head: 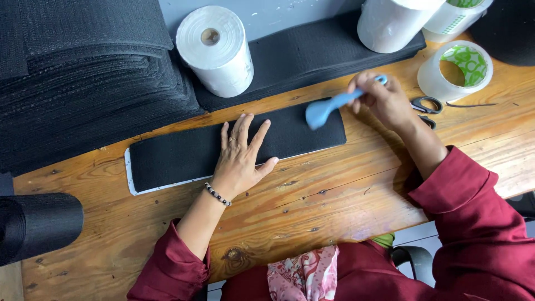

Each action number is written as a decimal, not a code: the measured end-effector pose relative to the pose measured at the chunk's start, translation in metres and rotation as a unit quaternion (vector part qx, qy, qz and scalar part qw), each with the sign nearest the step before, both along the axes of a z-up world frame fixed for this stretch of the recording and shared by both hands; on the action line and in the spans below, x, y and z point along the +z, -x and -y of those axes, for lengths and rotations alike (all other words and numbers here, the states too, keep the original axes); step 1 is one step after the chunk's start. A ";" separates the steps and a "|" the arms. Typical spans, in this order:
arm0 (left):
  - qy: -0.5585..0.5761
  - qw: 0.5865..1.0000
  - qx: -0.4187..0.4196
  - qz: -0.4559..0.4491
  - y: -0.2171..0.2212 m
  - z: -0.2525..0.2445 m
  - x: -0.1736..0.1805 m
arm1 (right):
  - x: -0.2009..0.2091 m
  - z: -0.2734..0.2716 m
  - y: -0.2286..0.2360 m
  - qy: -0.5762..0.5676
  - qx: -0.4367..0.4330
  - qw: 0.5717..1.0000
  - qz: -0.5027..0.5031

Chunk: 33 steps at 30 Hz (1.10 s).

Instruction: Applying glue to a rectangular piece of black material using a blue spatula.

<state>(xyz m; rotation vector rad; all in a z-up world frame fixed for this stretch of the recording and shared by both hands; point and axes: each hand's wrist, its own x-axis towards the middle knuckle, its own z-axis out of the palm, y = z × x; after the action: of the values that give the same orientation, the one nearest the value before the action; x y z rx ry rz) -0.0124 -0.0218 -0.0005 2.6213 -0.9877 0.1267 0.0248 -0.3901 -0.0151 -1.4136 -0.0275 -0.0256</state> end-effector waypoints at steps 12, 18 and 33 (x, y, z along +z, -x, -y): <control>0.006 1.000 -0.002 -0.001 -0.001 0.000 -0.006 | -0.001 -0.017 0.008 -0.030 0.054 0.998 -0.018; 0.009 1.000 -0.004 -0.004 -0.001 0.000 -0.003 | 0.001 -0.020 0.011 -0.038 0.062 0.997 -0.021; 0.019 1.000 0.002 0.023 0.000 0.000 -0.003 | 0.021 -0.077 -0.007 0.001 0.111 0.993 -0.026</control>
<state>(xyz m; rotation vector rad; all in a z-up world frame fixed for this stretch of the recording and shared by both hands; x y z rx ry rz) -0.0124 -0.0213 -0.0038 2.5969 -0.9850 0.2058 0.0322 -0.3126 0.0061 -1.4052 -0.1425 0.1951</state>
